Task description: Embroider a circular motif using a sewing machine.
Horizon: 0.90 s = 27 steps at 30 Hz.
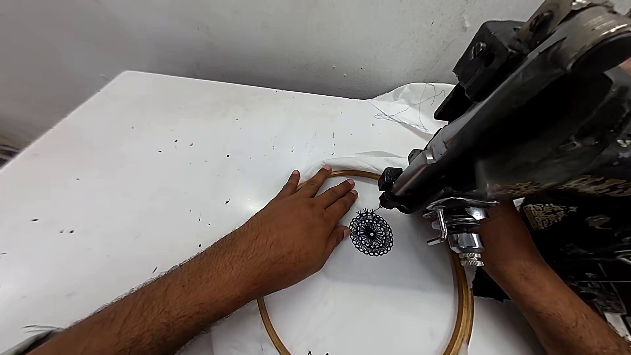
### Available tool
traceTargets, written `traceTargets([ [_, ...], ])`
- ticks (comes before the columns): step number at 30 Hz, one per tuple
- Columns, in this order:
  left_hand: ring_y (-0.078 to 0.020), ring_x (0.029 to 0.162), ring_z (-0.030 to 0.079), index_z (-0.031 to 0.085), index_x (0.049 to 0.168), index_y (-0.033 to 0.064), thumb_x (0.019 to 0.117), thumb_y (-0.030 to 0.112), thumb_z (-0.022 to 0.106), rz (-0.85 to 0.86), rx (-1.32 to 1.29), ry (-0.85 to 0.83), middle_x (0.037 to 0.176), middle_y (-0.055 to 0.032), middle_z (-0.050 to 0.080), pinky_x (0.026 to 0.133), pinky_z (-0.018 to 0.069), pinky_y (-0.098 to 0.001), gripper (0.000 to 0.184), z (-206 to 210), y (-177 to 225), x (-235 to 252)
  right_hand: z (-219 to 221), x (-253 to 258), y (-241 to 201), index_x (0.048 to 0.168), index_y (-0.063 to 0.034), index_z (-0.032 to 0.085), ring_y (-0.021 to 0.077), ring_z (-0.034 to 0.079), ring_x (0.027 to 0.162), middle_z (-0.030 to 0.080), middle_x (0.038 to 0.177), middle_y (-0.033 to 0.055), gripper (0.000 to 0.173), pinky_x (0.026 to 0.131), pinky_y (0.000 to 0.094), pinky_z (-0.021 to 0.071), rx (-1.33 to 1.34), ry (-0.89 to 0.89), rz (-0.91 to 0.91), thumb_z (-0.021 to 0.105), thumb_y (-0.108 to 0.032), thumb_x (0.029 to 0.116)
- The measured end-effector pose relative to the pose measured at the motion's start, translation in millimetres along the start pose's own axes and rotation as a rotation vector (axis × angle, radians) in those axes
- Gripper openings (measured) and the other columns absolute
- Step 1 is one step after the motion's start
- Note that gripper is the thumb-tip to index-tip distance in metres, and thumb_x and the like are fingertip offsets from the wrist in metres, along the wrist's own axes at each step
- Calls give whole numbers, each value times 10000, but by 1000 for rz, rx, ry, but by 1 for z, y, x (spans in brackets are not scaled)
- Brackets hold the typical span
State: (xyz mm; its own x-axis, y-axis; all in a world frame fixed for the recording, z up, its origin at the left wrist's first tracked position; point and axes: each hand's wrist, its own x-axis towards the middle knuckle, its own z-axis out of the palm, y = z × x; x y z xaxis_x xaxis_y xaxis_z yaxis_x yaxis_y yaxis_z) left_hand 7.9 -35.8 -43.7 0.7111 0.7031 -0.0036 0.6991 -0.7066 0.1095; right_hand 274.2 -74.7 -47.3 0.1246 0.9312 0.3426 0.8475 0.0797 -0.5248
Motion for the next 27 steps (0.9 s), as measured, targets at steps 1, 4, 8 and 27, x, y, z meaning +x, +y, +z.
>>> traceTargets([
  [1,-304,1566,239,441,1577,189,1083,463,299,-1,1,1,1659,31,361,1205,240,-664,582,0,0,0,0,-1,-1,1066,-60,652,84,636,907,657,960,54,272,799,300,519,-2,-4,14,724,-137,816],
  [4,-301,1567,237,442,1577,192,1081,468,287,-4,-1,-2,1660,36,359,1204,241,-664,588,0,-2,-1,2,-3,0,1037,-43,644,97,627,853,643,904,60,268,740,318,512,-10,8,34,738,-89,791],
  [8,-310,1565,242,446,1574,184,1080,458,292,-14,7,-3,1659,28,363,1201,244,-667,585,-1,-2,-1,1,-4,-2,1033,-4,653,164,639,863,654,911,109,260,758,386,514,-13,-4,36,748,-20,792],
  [27,-308,1565,241,441,1576,184,1082,449,306,-14,16,-35,1665,29,350,1202,258,-652,577,-4,1,-4,-1,-3,-1,1028,-23,667,199,659,884,670,924,121,296,767,424,528,-38,-20,-27,781,-57,757],
])
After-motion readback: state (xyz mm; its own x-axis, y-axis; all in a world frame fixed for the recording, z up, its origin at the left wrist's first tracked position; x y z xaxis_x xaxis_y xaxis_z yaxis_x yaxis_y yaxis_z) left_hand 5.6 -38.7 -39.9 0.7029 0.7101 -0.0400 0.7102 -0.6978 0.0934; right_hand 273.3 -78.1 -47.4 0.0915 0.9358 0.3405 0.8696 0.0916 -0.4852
